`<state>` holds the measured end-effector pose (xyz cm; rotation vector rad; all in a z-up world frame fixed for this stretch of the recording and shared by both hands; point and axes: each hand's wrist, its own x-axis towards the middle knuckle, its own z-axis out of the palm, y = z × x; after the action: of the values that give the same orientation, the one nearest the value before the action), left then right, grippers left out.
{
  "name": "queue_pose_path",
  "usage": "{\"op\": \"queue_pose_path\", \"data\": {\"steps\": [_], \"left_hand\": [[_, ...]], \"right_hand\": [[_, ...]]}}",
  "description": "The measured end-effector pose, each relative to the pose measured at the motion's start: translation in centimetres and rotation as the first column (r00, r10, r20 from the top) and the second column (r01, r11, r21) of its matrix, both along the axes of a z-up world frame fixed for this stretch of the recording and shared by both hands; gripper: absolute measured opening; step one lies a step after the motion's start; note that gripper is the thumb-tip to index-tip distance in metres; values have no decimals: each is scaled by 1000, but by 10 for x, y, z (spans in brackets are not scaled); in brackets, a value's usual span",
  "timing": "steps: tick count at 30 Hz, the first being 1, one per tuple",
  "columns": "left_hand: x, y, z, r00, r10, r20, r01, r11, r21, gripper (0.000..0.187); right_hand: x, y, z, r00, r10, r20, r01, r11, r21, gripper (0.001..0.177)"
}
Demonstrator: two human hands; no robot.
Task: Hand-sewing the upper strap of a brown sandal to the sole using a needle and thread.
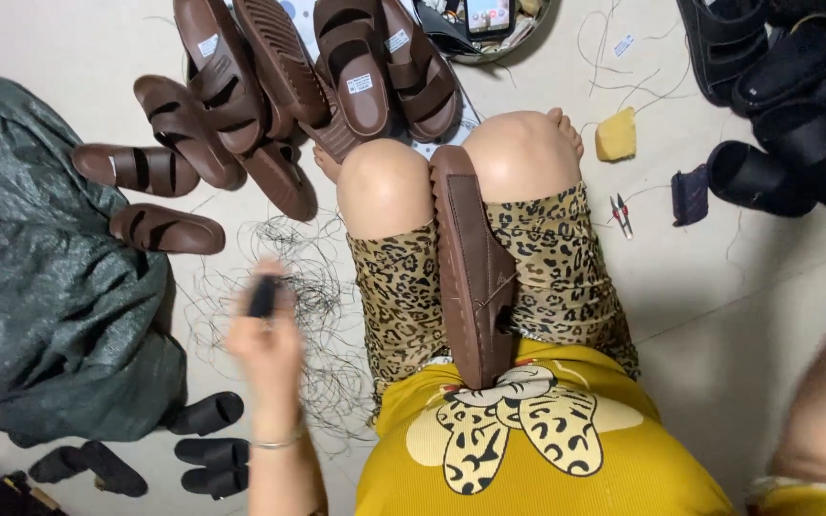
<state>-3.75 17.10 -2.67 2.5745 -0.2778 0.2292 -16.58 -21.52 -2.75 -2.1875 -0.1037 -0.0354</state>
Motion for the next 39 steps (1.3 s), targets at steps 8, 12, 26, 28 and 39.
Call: {"op": "queue_pose_path", "data": {"steps": [8, 12, 26, 28, 39], "left_hand": [[-38, -90, 50, 35, -788, -614, 358, 584, -729, 33], [-35, -93, 35, 342, -913, -222, 365, 346, -864, 45], [-74, -71, 8, 119, -922, -368, 68, 377, -924, 52], [-67, -50, 1, 72, -944, -322, -41, 320, -947, 27], [-12, -63, 23, 895, -296, -332, -28, 708, -706, 38]], "right_hand": [[3, 17, 36, 845, 228, -483, -207, 973, 97, 77], [5, 17, 62, 544, 177, -820, -496, 857, -144, 31], [34, 26, 38, 680, 70, -730, 502, 682, 533, 54], [27, -3, 18, 681, -104, -725, 552, 723, 415, 38], [-12, 0, 40, 818, 287, -499, -408, 900, -152, 55]]}}
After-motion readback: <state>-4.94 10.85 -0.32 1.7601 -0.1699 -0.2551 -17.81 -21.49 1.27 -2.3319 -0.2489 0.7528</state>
